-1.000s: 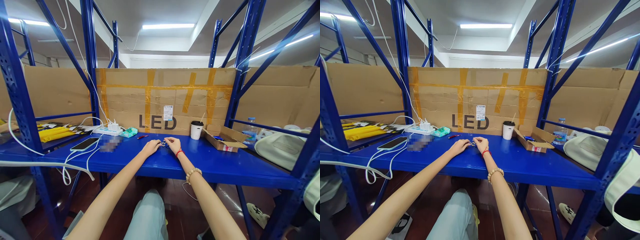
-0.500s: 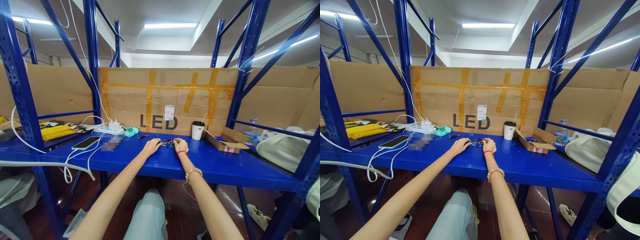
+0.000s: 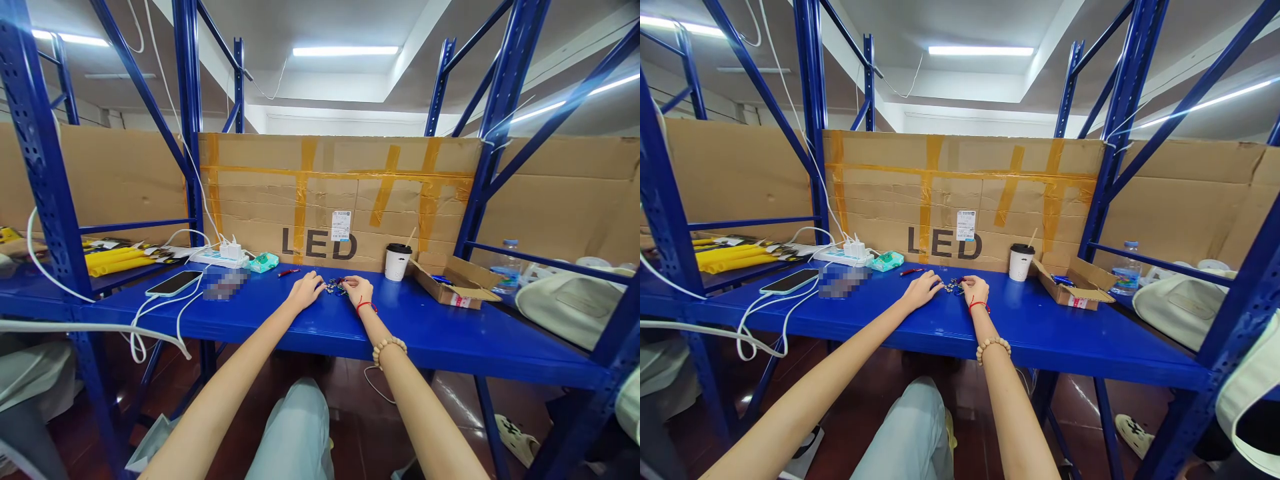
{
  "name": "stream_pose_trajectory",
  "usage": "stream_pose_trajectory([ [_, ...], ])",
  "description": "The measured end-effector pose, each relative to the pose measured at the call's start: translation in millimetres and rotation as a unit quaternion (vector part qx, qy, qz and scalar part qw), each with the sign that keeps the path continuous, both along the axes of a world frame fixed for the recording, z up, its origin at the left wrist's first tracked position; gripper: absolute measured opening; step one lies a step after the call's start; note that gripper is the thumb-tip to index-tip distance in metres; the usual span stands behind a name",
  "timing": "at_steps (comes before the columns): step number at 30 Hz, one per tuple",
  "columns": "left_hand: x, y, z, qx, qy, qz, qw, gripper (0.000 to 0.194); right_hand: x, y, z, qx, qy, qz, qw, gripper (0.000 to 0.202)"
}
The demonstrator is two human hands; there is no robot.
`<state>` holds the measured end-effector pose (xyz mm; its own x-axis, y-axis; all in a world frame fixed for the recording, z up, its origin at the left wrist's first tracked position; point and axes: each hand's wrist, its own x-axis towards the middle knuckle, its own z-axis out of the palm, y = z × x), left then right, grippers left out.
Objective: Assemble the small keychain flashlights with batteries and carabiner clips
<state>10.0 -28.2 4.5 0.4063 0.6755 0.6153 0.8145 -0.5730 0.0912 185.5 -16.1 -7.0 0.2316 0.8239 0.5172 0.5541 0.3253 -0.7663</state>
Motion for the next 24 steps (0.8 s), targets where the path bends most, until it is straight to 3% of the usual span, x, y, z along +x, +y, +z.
stream_pose_trajectory([
  [9,-1,-15,5.5,-0.008,0.014,-0.025,1.0,0.019,-6,6,-3.5,-0.007,-0.001,0.087,0.996,0.02],
  [24,-2,-12,4.7,-0.002,0.01,-0.051,0.999,0.014,-7,-1,1.6,-0.015,-0.117,0.087,0.989,0.014],
])
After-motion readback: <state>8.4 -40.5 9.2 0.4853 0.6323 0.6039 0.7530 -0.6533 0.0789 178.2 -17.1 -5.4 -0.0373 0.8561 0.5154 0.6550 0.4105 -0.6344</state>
